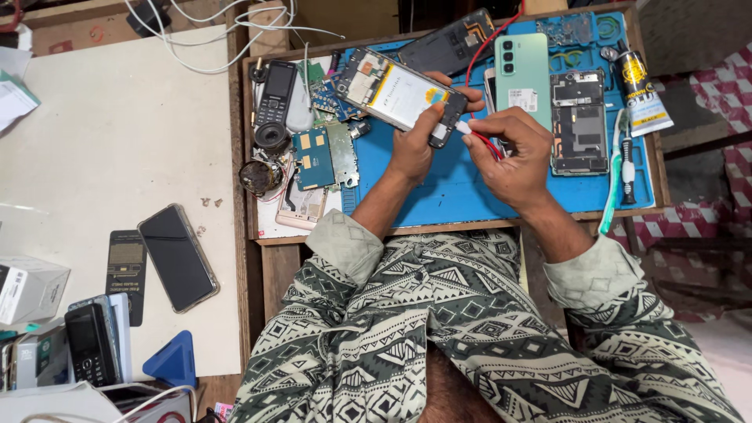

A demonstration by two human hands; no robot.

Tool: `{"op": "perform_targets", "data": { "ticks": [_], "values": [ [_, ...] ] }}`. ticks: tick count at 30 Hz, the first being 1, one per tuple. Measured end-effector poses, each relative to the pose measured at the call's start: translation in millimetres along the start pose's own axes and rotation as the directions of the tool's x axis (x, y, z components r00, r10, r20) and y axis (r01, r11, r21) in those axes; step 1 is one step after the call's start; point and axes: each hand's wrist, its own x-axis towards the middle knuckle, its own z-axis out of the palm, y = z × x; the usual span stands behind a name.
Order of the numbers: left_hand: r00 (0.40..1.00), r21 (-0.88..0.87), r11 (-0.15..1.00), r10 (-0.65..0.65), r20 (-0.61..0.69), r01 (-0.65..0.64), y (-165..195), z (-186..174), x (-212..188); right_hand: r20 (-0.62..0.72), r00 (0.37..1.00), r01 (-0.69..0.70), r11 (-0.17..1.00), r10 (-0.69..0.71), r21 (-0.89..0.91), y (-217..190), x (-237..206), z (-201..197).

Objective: The person works on a disassembled smartphone at a repair bench, brushing its internal components, connecting a red charging cable to the phone, and prying and lifting the battery from the phone body by hand. The person turns the phone over and continues working on its rear section.

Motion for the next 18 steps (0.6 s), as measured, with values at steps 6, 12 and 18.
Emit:
{"op": "perform_targets", "data": {
  "ticks": [6,12,18],
  "values": [
    [1.000,0.005,1.000,-0.015,0.016,0.014,5,0,4,0.013,0.996,0.092,0.989,-0.091,-0.117,-4,6,-16],
    [0.999,0.045,0.999,-0.009,0.049,0.006,2,-1,4,0.019,1.000,0.022,0.995,-0.021,-0.099,0,3,-15],
    [0.999,0.059,0.998,-0.007,0.037,0.004,0,-3,6,0.017,0.999,0.037,0.994,-0.035,-0.104,1,3,-16]
  ]
}}
